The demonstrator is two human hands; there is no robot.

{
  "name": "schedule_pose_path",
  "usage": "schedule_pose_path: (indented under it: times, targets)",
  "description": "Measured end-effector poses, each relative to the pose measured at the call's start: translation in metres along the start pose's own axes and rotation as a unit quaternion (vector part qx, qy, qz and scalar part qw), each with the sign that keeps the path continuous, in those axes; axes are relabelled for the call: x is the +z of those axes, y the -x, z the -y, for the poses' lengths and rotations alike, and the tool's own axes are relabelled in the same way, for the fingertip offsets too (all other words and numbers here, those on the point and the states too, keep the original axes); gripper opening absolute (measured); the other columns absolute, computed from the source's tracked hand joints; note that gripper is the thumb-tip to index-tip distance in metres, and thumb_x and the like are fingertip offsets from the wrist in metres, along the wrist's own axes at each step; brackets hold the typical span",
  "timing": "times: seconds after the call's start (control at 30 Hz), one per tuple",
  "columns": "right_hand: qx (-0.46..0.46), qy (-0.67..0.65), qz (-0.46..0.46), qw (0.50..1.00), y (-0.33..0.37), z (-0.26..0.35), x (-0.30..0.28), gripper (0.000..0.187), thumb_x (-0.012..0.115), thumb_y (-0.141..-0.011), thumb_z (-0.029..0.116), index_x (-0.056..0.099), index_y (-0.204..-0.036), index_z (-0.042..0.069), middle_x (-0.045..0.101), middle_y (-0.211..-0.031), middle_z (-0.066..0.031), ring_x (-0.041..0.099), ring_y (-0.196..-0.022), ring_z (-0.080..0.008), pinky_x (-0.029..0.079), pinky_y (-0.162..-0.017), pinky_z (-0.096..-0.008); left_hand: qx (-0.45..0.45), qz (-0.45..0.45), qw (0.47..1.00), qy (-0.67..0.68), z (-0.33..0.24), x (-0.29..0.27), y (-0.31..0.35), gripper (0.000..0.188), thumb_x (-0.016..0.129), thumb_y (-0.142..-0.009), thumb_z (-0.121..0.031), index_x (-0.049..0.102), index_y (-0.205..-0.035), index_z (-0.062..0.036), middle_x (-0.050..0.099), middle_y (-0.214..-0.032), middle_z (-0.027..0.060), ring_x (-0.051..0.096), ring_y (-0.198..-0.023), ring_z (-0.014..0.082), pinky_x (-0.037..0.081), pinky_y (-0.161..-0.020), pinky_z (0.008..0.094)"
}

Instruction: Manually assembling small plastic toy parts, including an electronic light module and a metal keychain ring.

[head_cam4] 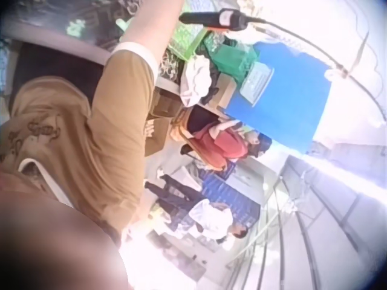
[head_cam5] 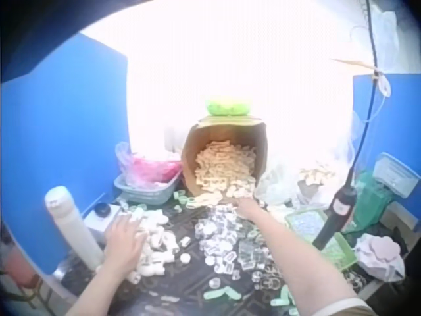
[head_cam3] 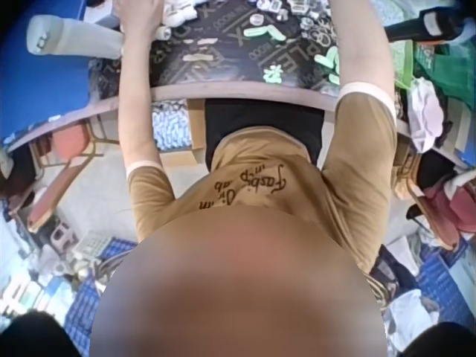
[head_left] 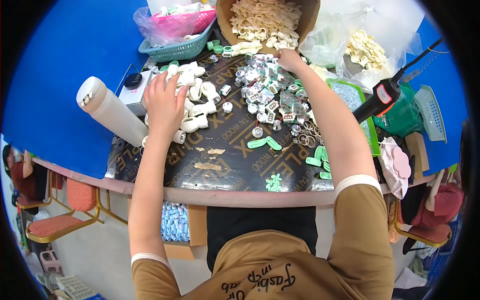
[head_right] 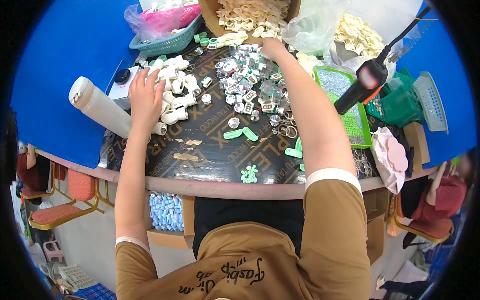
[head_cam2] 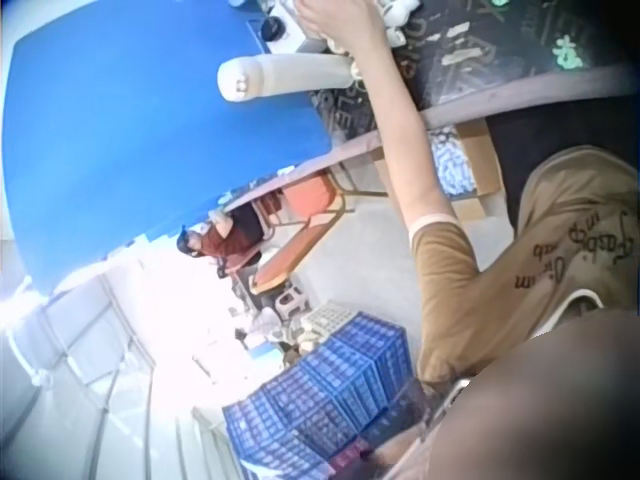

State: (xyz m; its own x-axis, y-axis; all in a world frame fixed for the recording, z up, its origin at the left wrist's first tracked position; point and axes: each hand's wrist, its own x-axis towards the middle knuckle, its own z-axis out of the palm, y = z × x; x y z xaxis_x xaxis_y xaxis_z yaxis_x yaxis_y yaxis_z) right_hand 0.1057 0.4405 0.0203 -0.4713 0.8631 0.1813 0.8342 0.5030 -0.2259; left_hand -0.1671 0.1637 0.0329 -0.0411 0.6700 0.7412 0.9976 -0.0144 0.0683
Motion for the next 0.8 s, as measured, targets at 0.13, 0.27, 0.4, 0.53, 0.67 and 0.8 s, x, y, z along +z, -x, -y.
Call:
schedule_pose_path:
  times: [0.13,0.27,0.4,0.53,0.67,0.8]
  targets:
    - [0.029,-0.071,-0.088,0.993,0.008,0.007,-0.009,0.020,0.058,-0.074,0.019,0.068,-0.090,0.013,0.066,-0.091,-0.0131,0.061,-0.090,-0.0296,0.048,-0.079,-0.0374,-0.001,-0.009,1.000,0.004,0.006,-0.002,0.004,0.033,0.053,-0.087,-0.029,0.057,-0.110,-0.0051,0.051,-0.118,0.0164,0.043,-0.115,0.0317,0.029,-0.097,0.0457]
    - [0.051,-0.257,-0.095,0.960,0.011,0.004,-0.034,0.018,0.059,-0.073,0.010,0.071,-0.086,0.014,0.066,-0.079,-0.0114,0.063,-0.062,-0.0164,0.050,-0.069,-0.0286,-0.001,-0.015,1.000,0.012,0.004,0.001,0.002,0.033,0.054,-0.086,-0.028,0.058,-0.109,-0.0046,0.051,-0.117,0.0163,0.044,-0.113,0.0319,0.031,-0.096,0.0454]
    - [0.083,-0.382,-0.076,0.917,0.021,0.006,-0.048,0.024,0.054,-0.073,0.005,0.072,-0.086,0.015,0.067,-0.086,-0.0102,0.064,-0.070,-0.0197,0.050,-0.074,-0.0300,-0.001,-0.004,1.000,0.024,0.003,0.002,0.003,0.032,0.055,-0.086,-0.027,0.058,-0.108,-0.0041,0.052,-0.116,0.0163,0.045,-0.111,0.0324,0.033,-0.093,0.0449]
    - [-0.025,-0.077,-0.027,0.996,0.033,0.008,-0.045,0.025,0.052,-0.075,0.012,0.071,-0.090,0.018,0.067,-0.093,-0.0088,0.062,-0.090,-0.0256,0.047,-0.083,-0.0371,-0.004,0.012,0.999,0.031,0.003,0.005,0.004,0.031,0.056,-0.086,-0.027,0.058,-0.106,-0.0036,0.052,-0.115,0.0160,0.045,-0.111,0.0323,0.034,-0.092,0.0446]
    - [0.014,0.028,0.006,1.000,0.043,0.039,-0.033,0.034,0.054,-0.080,0.038,0.068,-0.100,0.014,0.060,-0.109,-0.0100,0.052,-0.108,-0.0275,0.040,-0.090,-0.0423,-0.004,0.017,0.999,0.032,0.002,0.004,0.005,0.030,0.056,-0.085,-0.026,0.059,-0.105,-0.0041,0.052,-0.114,0.0156,0.045,-0.111,0.0322,0.035,-0.092,0.0443]
    - [0.069,0.094,0.054,0.992,0.042,0.047,-0.026,0.049,0.055,-0.080,0.050,0.064,-0.108,0.011,0.048,-0.126,-0.0106,0.036,-0.123,-0.0308,0.033,-0.096,-0.0466,-0.009,0.015,0.999,0.042,0.003,0.004,0.006,0.027,0.057,-0.085,-0.025,0.060,-0.103,-0.0051,0.053,-0.113,0.0151,0.045,-0.110,0.0322,0.035,-0.092,0.0440]
